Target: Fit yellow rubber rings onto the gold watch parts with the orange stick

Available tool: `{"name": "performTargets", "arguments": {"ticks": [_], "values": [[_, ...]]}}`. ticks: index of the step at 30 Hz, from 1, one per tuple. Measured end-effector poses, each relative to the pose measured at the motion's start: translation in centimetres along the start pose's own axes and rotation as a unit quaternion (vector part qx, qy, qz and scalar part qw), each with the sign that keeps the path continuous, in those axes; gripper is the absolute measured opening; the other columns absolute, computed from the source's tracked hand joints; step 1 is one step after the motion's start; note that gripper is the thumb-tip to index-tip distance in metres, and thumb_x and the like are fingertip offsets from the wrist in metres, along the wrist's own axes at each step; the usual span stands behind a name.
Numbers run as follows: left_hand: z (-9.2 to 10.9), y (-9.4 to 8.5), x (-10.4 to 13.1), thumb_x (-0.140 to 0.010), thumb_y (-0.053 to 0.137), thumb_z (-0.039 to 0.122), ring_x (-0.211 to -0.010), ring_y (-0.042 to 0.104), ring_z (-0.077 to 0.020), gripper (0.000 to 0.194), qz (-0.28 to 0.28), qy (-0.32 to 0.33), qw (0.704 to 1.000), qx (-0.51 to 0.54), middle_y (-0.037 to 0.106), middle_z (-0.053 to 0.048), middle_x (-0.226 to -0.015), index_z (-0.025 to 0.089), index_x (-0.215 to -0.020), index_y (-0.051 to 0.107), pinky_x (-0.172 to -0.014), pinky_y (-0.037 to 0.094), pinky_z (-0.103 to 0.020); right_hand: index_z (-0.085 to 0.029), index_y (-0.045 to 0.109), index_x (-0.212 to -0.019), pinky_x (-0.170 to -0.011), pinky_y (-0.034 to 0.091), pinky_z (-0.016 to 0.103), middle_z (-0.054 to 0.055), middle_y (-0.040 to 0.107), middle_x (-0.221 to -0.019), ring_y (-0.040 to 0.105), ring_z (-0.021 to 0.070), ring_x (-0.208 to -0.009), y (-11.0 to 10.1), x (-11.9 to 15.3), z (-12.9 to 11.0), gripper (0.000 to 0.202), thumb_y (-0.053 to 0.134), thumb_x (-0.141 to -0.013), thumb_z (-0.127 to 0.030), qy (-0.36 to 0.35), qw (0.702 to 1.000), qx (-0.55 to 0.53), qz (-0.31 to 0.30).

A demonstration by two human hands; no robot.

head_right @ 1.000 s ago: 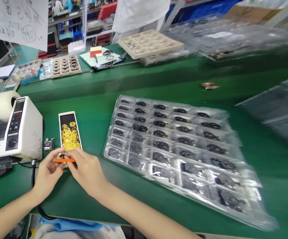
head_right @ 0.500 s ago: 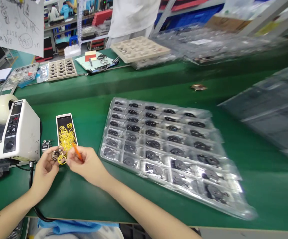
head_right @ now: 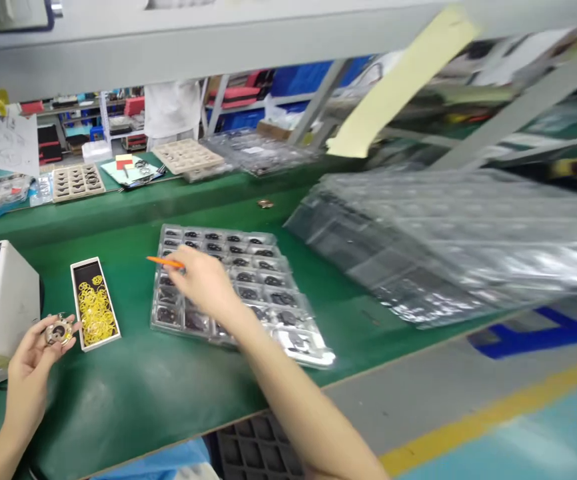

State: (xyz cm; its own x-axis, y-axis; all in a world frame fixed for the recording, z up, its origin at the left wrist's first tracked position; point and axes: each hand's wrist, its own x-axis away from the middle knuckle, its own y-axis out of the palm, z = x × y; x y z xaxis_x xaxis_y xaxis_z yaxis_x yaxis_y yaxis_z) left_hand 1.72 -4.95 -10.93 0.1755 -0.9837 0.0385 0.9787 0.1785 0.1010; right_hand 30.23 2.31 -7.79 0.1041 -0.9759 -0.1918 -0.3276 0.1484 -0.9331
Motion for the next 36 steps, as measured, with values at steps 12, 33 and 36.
{"name": "performTargets", "arguments": {"ticks": [12,33,36], "values": [[0.0,0.1,0.1,-0.072,0.078,0.038,-0.105,0.068,-0.0272,0.044,-0.044,-0.039,0.998,0.021,0.071,-0.01,-0.112,0.018,-0.107,0.061,-0.088,0.058,-0.036,-0.011,0.069,-0.093,-0.075,0.049,0.033,0.011,0.072,-0.094,0.067,0.0205,-0.085,1.1,-3.4,6.2,0.028,0.063,-0.088,-0.038,0.12,0.963,0.172,-0.17],[-0.7,0.8,0.9,-0.083,0.068,0.032,-0.106,0.064,-0.0209,0.035,-0.19,-0.065,0.977,0.066,0.066,-0.007,-0.114,0.025,-0.116,0.059,-0.093,0.054,-0.037,-0.02,0.067,-0.063,-0.058,0.041,0.027,-0.001,0.051,-0.066,0.044,0.0126,-0.061,5.3,3.5,-10.0,0.02,0.067,-0.077,-0.035,-0.017,0.83,-0.544,-0.122],[-0.7,1.0,1.1,-0.084,0.066,0.033,-0.11,0.062,-0.0214,0.037,-0.205,-0.064,0.975,0.055,0.063,-0.007,-0.12,0.026,-0.119,0.058,-0.096,0.053,-0.037,-0.02,0.068,-0.062,-0.059,0.041,0.028,-0.001,0.052,-0.066,0.044,0.0127,-0.061,5.6,3.5,-9.8,0.019,0.068,-0.075,-0.034,-0.004,0.819,-0.559,-0.129]]}}
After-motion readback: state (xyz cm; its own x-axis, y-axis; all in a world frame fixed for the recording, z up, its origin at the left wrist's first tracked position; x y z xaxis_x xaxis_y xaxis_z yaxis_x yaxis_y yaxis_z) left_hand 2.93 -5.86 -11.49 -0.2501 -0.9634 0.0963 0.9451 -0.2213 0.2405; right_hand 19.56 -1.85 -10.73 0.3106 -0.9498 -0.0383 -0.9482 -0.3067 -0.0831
